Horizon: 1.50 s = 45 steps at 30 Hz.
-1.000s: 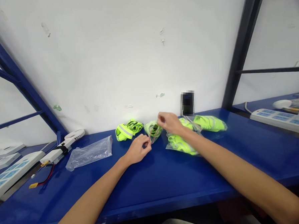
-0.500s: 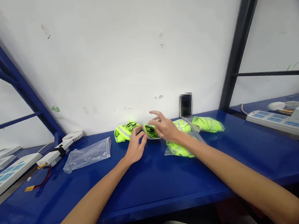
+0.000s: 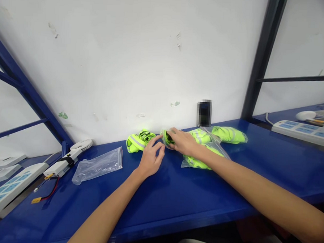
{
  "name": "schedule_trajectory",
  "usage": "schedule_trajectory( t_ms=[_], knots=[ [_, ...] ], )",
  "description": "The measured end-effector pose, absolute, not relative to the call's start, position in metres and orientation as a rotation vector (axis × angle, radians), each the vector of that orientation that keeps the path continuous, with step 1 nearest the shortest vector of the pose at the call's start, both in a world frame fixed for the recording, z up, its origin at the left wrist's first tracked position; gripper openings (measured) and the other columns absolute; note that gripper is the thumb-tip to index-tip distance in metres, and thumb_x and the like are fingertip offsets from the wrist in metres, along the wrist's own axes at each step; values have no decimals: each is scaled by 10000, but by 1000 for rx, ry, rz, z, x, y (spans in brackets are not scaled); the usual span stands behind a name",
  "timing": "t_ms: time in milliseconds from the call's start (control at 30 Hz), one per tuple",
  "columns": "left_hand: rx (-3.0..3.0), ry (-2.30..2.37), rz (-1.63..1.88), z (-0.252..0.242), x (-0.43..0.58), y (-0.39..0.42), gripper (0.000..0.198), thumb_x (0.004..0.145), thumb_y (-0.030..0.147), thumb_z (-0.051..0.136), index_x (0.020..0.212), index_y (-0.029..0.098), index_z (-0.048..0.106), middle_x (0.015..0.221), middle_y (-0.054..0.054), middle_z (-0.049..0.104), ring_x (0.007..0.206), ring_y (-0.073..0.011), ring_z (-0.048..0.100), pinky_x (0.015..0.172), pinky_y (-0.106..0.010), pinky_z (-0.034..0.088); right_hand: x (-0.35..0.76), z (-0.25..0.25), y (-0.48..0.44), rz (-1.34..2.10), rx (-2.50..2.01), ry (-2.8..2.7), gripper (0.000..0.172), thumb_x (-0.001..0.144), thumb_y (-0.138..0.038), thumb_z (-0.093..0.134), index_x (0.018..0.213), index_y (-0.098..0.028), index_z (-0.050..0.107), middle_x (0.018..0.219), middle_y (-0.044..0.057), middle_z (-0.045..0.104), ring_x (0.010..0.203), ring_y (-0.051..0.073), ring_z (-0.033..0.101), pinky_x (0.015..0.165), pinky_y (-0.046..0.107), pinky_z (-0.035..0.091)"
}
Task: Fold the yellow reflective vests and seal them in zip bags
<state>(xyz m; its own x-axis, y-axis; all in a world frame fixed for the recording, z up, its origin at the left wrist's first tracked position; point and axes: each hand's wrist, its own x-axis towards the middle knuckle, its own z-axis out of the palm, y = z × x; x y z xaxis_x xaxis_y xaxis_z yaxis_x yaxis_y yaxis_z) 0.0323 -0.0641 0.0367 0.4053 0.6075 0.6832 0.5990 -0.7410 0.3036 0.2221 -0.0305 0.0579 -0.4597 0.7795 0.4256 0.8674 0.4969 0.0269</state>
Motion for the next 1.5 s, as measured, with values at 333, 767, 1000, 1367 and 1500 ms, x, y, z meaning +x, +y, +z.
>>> schedule_trajectory(
  t_ms=[333, 767, 1000, 1367, 1500],
  knots=[
    [2624, 1207, 1316, 23, 25, -51, 679, 889, 223, 505, 1478, 184, 169, 1489, -176, 307, 1418, -279, 284, 1158, -500, 270, 225, 61, -29, -190, -1095, -2221, 343, 871, -138, 483, 1201, -166, 573, 1202, 123, 592, 990, 247, 610, 793, 329, 472],
    [3082, 1399, 1290, 68, 0, -63, 843, 738, 187, 666, 1479, 274, 274, 1380, -150, 461, 1278, -335, 458, 1047, -504, 417, 232, 83, -41, 1315, -597, -1918, 574, 750, -343, 719, 1276, -201, 539, 1170, 104, 648, 1002, 246, 643, 830, 392, 573],
    [3267, 1153, 1307, 62, -24, -44, 781, 770, 135, 587, 1475, 286, 285, 1366, -136, 470, 1253, -313, 479, 1044, -472, 426, 222, 77, -47, 818, -635, -2087, 377, 856, -307, 608, 1218, -207, 590, 1258, 83, 624, 1158, 254, 571, 994, 392, 452],
    [3158, 1509, 1179, 73, -87, -33, 731, 777, 269, 677, 1442, 237, 376, 1307, -147, 456, 1198, -305, 453, 1029, -454, 405, 216, 97, -32, 879, -907, -1605, 175, 879, -324, 563, 796, -174, 601, 940, 101, 670, 880, 249, 687, 790, 383, 551],
    [2930, 1855, 1354, 74, -124, -31, 579, 815, 255, 612, 1376, 213, 475, 1192, -136, 505, 1093, -293, 481, 978, -431, 422, 213, 125, -5, 1140, -748, -1277, 81, 909, -260, 488, 868, -196, 517, 1039, 110, 645, 874, 234, 706, 768, 407, 598]
  ],
)
